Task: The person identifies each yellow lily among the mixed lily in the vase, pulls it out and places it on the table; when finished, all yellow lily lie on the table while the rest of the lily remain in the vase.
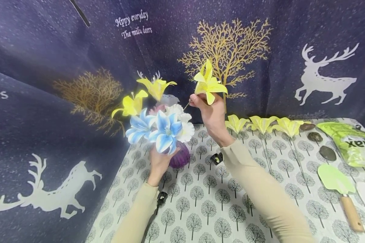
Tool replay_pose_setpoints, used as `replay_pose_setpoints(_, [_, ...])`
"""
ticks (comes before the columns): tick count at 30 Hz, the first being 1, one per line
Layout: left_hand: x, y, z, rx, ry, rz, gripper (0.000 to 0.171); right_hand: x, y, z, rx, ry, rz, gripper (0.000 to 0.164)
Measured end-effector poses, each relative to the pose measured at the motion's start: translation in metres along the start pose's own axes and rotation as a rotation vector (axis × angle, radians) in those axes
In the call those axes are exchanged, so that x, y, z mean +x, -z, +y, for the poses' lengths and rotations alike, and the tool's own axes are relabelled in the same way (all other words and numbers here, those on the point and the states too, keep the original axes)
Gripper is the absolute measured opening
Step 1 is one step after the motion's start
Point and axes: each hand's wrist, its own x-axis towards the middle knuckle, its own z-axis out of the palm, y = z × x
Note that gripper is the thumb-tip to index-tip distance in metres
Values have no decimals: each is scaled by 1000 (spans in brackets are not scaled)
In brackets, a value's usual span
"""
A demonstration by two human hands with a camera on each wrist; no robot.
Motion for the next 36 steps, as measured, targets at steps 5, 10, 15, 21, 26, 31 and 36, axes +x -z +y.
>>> replay_pose_setpoints(5, [2,0,0,-21,-3,-5,71,5,3,-16,95,25,57,14])
replay_pose_setpoints(10, [3,-1,-1,-8,-17,2,72,9,7,-29,167,78,102,18])
replay_pose_setpoints(15, [2,-1,-2,-11,-13,-6,72,11,13,-43,228,116,146,16])
replay_pose_setpoints(21, [3,-1,-2,30,-18,12,75,9,25,-57,174,150,138,16])
replay_pose_setpoints(26, [1,-1,-3,12,-9,2,71,5,37,-57,66,123,144,10])
replay_pose_setpoints(31, [0,-3,-4,-32,7,-17,71,0,49,-50,-60,105,109,8])
replay_pose_setpoints(36, [1,-3,-3,-32,11,-9,72,-6,60,-39,-166,60,68,7])
